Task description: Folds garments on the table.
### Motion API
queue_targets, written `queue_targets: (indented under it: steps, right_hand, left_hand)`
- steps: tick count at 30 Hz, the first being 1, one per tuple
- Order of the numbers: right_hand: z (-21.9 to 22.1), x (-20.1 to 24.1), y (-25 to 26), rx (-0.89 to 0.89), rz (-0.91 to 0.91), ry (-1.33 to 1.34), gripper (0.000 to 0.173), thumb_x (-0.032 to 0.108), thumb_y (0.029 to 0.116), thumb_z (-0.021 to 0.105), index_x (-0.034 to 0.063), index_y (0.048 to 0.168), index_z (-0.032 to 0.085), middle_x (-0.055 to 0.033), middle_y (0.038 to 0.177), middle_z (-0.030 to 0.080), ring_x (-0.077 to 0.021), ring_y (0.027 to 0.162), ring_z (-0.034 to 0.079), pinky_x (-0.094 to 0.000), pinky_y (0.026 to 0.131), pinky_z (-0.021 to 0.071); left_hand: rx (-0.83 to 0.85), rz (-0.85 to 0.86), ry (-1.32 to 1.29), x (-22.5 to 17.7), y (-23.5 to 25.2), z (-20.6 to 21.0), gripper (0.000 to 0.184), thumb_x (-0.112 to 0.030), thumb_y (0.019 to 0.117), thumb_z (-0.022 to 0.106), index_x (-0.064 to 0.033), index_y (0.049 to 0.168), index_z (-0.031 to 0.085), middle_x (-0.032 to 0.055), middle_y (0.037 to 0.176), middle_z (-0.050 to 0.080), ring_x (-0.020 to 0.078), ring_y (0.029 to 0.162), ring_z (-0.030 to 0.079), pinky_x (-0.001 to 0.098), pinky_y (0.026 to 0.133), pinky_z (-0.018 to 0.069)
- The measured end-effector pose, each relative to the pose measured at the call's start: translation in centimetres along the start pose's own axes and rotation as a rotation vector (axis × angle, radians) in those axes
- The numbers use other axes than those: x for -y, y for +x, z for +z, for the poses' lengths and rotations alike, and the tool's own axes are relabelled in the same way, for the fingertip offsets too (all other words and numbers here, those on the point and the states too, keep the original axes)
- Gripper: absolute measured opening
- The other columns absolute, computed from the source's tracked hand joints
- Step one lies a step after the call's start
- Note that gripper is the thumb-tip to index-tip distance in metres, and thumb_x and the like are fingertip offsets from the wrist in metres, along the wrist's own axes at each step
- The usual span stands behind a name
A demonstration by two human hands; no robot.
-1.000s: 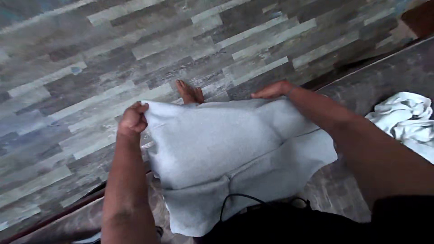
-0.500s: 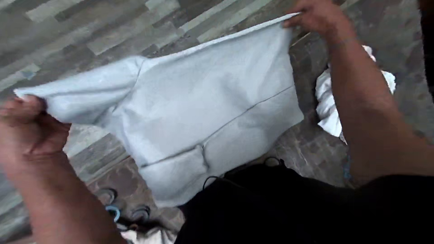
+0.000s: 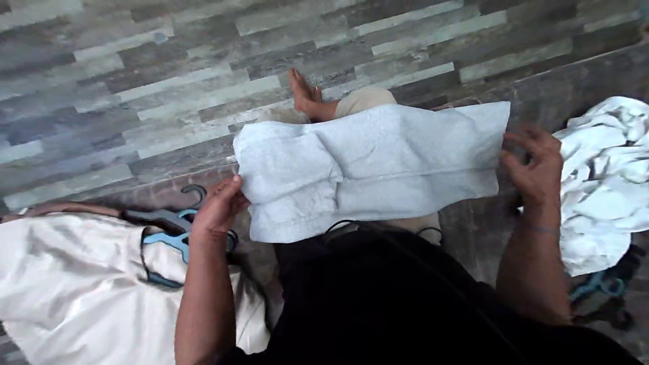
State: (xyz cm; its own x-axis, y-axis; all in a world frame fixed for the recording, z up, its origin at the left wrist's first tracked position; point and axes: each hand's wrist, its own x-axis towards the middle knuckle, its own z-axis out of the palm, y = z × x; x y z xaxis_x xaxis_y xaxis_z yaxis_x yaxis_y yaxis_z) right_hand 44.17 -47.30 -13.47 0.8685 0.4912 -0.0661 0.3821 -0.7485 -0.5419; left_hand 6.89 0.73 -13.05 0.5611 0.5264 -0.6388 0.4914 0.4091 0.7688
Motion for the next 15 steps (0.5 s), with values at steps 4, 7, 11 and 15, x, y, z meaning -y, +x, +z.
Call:
queue_targets:
  steps: [4,7,11,15]
  right_hand:
    - [4.1,13.6,2.6,0.135,0.014,0.537,0.039,0.025,0.1080,0.045,-0.0051,0.125,0.062,-0.0109,0.116,0.069,-0.0124,0.100,0.069,-0.0316,0.088,0.0582]
    - [9.2,21.8,3.8,0.602,0.016,0.641,0.043,0.024,0.1082,0.049,-0.0018,0.142,0.052,-0.0136,0.118,0.071,-0.0184,0.099,0.071,-0.0369,0.088,0.0597]
    - [14.9,26.5,3.8,0.794,-0.037,0.698,0.065,0.011,0.0955,0.071,0.0035,0.152,0.039,-0.0170,0.105,0.072,-0.0207,0.085,0.070,-0.0386,0.077,0.0588]
    - [15.2,27.1,0.5,0.671,-0.116,0.790,0.074,-0.002,0.0916,0.070,0.0042,0.156,0.033,-0.0190,0.110,0.070,-0.0220,0.091,0.072,-0.0387,0.085,0.0604]
  left_hand:
    - [-0.036,0.059,0.106,-1.3,1.0,1.0,0.019,-0.023,0.1088,0.047,-0.0126,0.105,0.062,-0.0060,0.081,0.069,0.0015,0.067,0.065,0.0209,0.063,0.0571]
    - [-0.058,0.104,0.141,-2.5,2.1,1.8,0.017,-0.023,0.1069,0.052,-0.0092,0.113,0.060,-0.0014,0.088,0.070,0.0057,0.074,0.067,0.0264,0.069,0.0591]
    - [-0.061,0.252,0.114,-4.4,2.1,2.1,0.019,-0.015,0.1062,0.052,-0.0098,0.124,0.059,-0.0026,0.091,0.070,0.0053,0.075,0.068,0.0264,0.068,0.0592]
    - [-0.127,0.309,0.120,-4.8,1.1,1.5,0.029,-0.014,0.1046,0.055,-0.0125,0.134,0.056,-0.0047,0.088,0.071,0.0010,0.068,0.066,0.0205,0.061,0.0565]
